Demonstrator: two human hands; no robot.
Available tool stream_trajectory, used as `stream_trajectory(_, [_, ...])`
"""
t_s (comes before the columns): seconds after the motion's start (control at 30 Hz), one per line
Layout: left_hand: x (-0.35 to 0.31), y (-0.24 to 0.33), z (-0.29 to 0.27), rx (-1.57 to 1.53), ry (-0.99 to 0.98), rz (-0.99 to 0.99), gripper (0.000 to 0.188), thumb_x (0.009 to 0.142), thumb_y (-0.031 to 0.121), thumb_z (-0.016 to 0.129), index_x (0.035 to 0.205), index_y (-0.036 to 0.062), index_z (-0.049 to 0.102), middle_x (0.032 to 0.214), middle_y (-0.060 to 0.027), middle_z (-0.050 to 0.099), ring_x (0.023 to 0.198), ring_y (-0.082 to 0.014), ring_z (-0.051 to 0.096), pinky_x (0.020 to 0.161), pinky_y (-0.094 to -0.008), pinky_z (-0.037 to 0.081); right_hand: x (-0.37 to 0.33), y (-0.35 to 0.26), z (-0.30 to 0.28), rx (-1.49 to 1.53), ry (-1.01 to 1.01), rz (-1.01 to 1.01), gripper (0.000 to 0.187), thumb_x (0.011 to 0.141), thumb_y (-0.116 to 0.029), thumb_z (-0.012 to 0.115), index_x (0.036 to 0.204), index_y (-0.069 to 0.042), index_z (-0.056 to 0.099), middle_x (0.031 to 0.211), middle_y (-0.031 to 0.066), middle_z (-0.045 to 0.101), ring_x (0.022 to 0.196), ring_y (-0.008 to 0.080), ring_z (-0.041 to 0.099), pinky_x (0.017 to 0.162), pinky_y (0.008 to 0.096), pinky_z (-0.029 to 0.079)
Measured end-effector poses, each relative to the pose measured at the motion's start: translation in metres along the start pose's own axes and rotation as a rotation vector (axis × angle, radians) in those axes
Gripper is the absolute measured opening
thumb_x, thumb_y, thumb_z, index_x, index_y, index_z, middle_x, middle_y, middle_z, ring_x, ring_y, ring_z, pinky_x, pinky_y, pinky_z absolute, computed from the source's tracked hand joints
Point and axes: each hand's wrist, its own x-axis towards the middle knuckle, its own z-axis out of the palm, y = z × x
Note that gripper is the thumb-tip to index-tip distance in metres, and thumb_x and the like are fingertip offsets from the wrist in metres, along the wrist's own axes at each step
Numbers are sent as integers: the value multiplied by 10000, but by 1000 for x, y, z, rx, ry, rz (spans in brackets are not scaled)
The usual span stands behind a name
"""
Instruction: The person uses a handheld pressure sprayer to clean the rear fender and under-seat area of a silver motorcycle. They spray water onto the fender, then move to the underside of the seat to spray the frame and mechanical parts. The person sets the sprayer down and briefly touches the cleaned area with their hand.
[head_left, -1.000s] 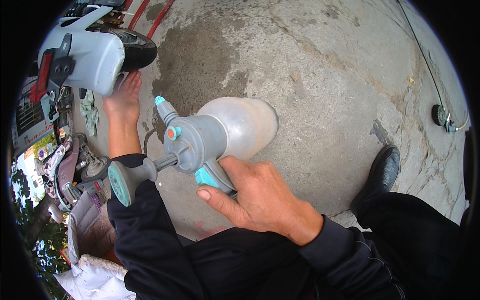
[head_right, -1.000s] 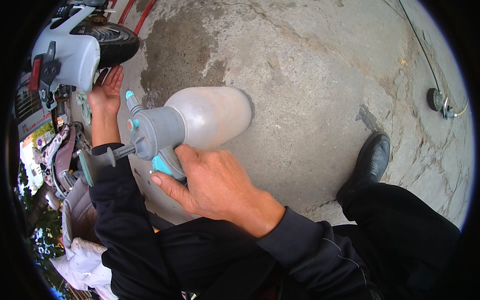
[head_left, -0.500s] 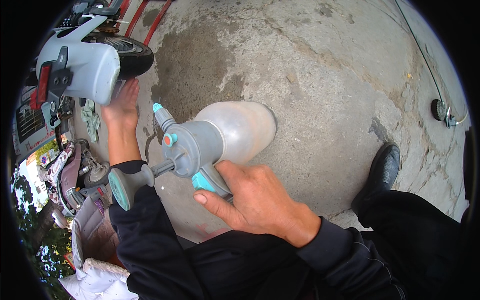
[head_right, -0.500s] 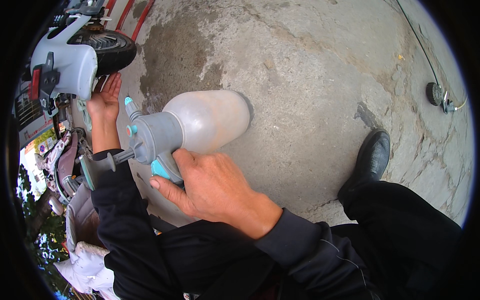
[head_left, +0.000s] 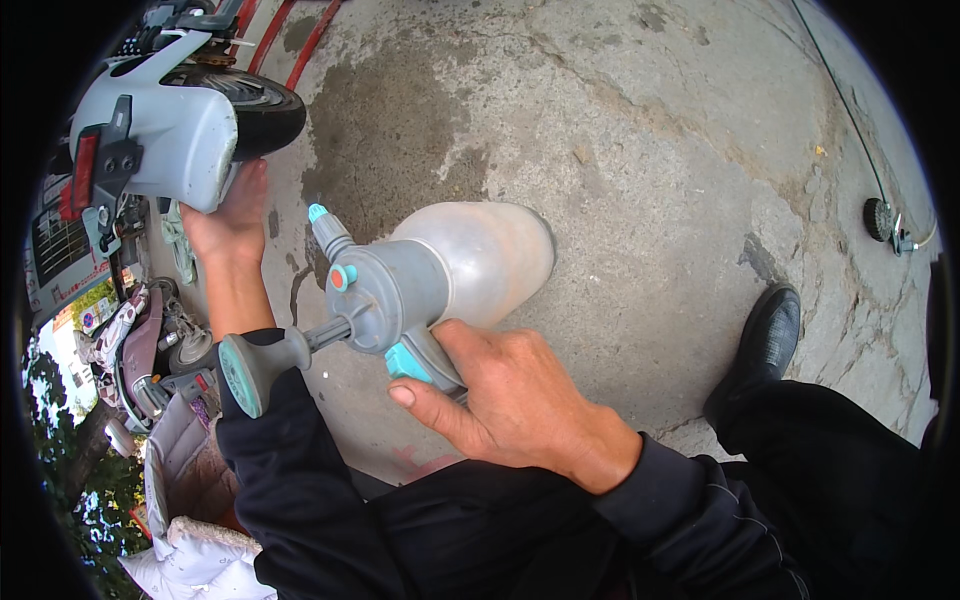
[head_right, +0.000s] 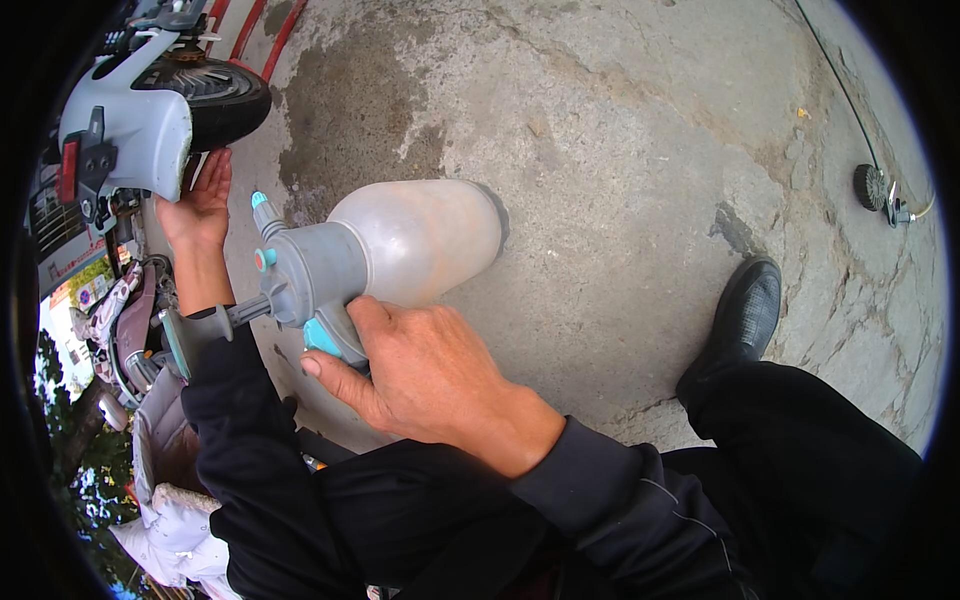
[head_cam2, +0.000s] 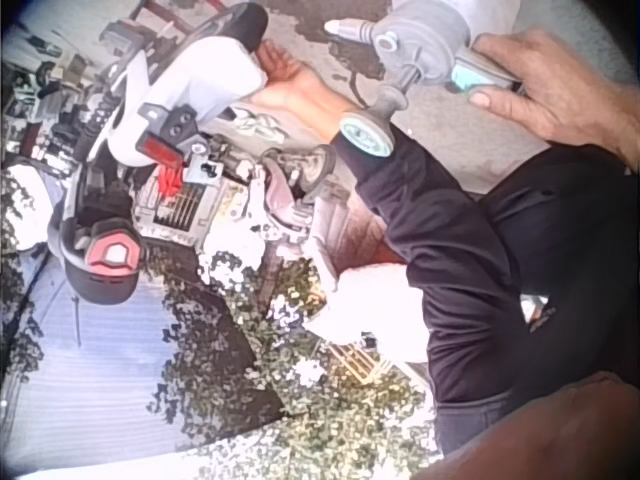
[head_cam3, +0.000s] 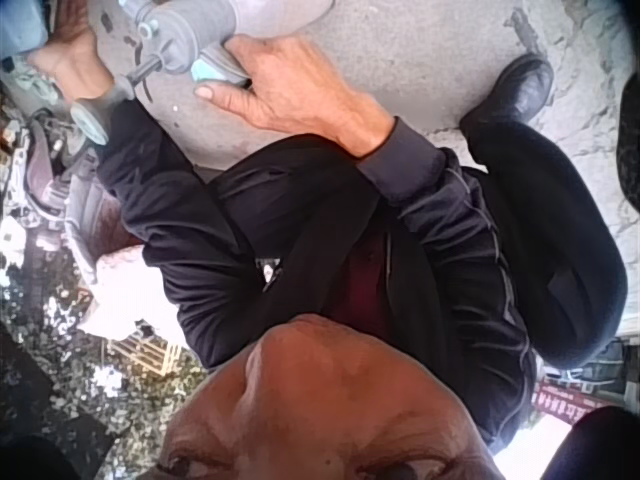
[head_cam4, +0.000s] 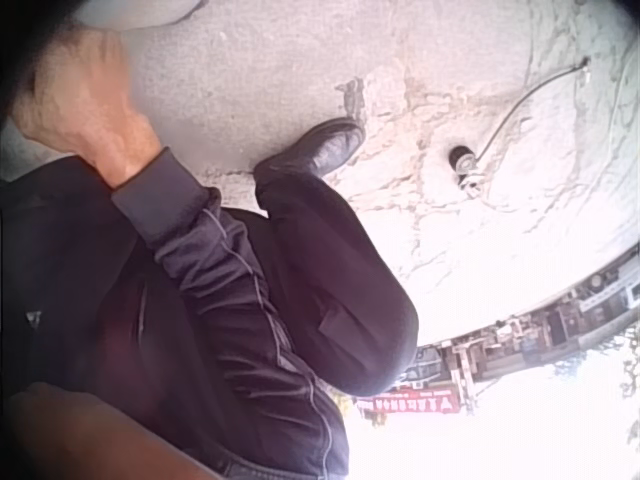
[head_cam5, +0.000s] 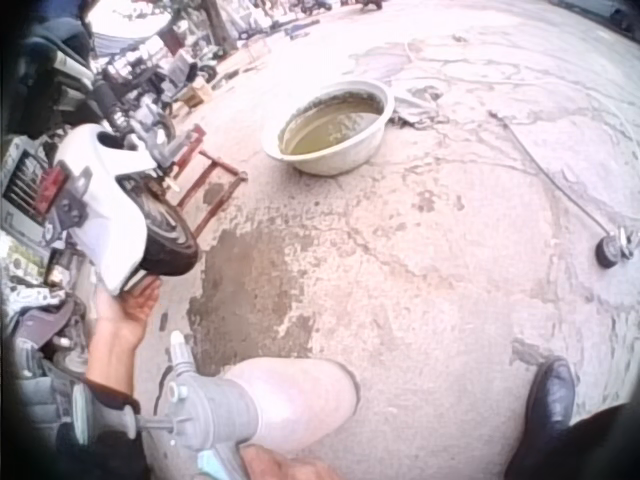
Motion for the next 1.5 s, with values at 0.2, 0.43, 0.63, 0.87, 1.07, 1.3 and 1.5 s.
stream_trajectory(0.2, [3, 9, -7, 10, 59, 26, 786, 1081, 602, 213, 1490, -24, 455, 1364, -335, 615, 1253, -443, 628, 1032, -463, 519, 0, 0, 1, -5, 7, -4, 527, 997, -470, 672, 939, 51, 613, 605, 200, 602, 535, 395, 648, 527, 472, 512])
stream_trajectory(0.43, [15, 13, -20, -15, 52, 93, 833, 1081, 627, 168, 1499, -45, 428, 1383, -300, 602, 1251, -422, 619, 1027, -453, 506, 0, 1, 1, -10, 6, -5, 552, 1003, -489, 657, 947, 58, 612, 599, 202, 598, 531, 396, 648, 527, 471, 513])
stream_trajectory(0.63, [16, 14, -23, -32, 40, 112, 812, 1089, 610, 180, 1505, -51, 405, 1385, -310, 588, 1244, -433, 619, 1028, -457, 505, 0, 1, 0, -10, 14, -18, 559, 1004, -493, 655, 944, 61, 612, 600, 204, 599, 530, 395, 650, 525, 463, 515])
stream_trajectory(0.87, [14, 15, -22, -47, 41, 120, 786, 1096, 595, 204, 1505, -51, 385, 1386, -323, 582, 1246, -445, 618, 1026, -465, 505, 1, 0, 0, -1, 1, -11, 538, 1001, -474, 667, 931, 56, 609, 584, 189, 585, 511, 381, 639, 511, 456, 508])
stream_trajectory(1.07, [15, 16, -23, -55, 36, 120, 777, 1097, 591, 206, 1504, -47, 383, 1385, -328, 580, 1243, -446, 620, 1025, -468, 507, 1, 0, 0, -10, 4, -13, 527, 999, -462, 673, 935, 57, 610, 580, 187, 581, 505, 378, 636, 507, 456, 506])
stream_trajectory(1.3, [19, 15, -25, -54, 37, 131, 762, 1096, 589, 227, 1505, -32, 394, 1375, -312, 585, 1230, -457, 622, 1005, -471, 525, 2, 1, 0, -15, 14, -19, 527, 1001, -456, 670, 946, 65, 615, 585, 194, 587, 511, 385, 640, 512, 459, 511])
stream_trajectory(1.5, [21, 15, -25, -53, 41, 142, 763, 1095, 589, 235, 1501, -35, 403, 1363, -311, 589, 1210, -461, 629, 1001, -475, 531, 3, 2, 0, -15, 18, -26, 522, 999, -456, 671, 937, 59, 614, 578, 191, 584, 511, 385, 640, 512, 458, 512])
